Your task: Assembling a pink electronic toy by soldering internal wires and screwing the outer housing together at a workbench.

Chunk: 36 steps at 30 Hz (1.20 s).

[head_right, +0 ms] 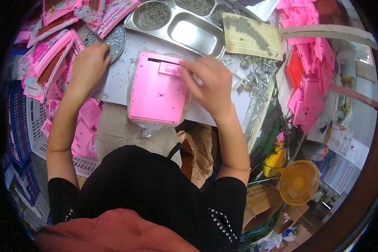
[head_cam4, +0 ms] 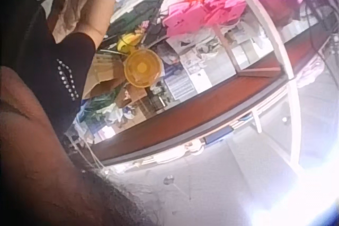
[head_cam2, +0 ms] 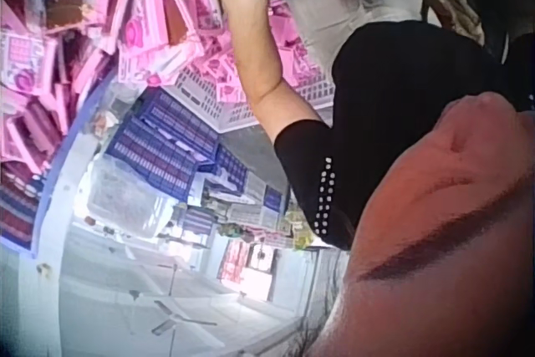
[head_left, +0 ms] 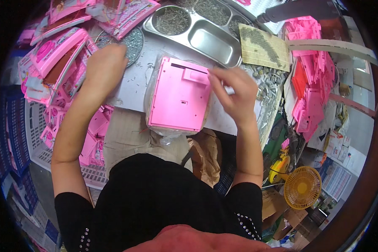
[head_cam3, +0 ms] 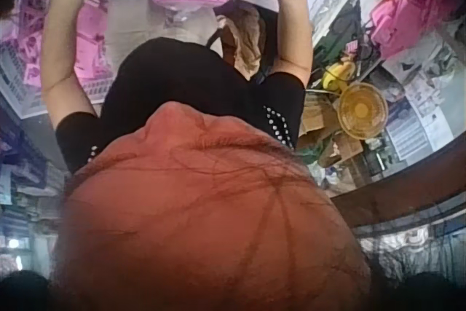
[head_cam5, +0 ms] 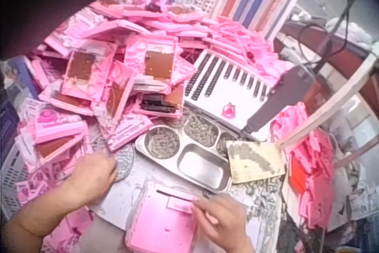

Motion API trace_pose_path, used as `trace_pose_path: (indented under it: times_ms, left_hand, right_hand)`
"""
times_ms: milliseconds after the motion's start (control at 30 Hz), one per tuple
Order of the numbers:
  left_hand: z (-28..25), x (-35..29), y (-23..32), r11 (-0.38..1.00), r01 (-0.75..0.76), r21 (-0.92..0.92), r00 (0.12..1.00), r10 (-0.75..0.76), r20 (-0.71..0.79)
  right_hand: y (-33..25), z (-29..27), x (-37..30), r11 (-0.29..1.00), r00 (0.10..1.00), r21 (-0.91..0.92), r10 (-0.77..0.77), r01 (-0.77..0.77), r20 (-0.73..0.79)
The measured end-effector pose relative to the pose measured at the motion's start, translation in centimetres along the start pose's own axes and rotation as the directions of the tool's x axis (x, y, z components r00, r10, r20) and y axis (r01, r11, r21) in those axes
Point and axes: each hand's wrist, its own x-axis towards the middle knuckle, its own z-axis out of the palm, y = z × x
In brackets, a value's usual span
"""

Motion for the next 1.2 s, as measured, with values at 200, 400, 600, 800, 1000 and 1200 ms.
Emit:
trace_pose_path:
  times_ms: [200, 400, 600, 800, 1000, 1200]
  left_hand:
    - [-0.1, 0.6, 0.1, 0.997, -0.028, -0.075, 0.995, 0.02, -0.102]
    - [0.8, -0.2, -0.7, 0.992, -0.009, -0.128, 0.984, -0.015, -0.179]
    - [0.2, -0.1, -0.5, 0.984, -0.023, -0.178, 0.985, -0.008, -0.175]
    - [0.4, -0.5, -0.3, 0.974, -0.097, -0.204, 0.954, 0.033, -0.298]
    - [-0.9, -4.2, 8.8, 0.628, -0.417, -0.657, 0.908, 0.327, -0.263]
    - [1.0, -4.4, 12.8, 0.587, -0.62, -0.52, 0.769, 0.587, -0.255]
  right_hand:
    - [0.3, 10.6, 12.2, 0.948, 0.92, -0.234, -0.118, 0.217, 0.373]
    - [-2.4, 14.0, 16.4, 0.89, 0.753, -0.241, -0.155, 0.388, 0.64]
    - [-1.5, 14.5, 15.5, 0.855, 0.773, -0.259, -0.228, 0.45, 0.593]
    - [-1.4, 12.7, 14.7, 0.912, 0.853, -0.283, -0.122, 0.299, 0.507]
    - [1.9, 3.8, 8.0, 0.998, 0.998, 0.069, -0.01, 0.015, -0.062]
    - [3.5, -1.3, -0.8, 0.915, 0.93, 0.239, 0.354, -0.324, -0.099]
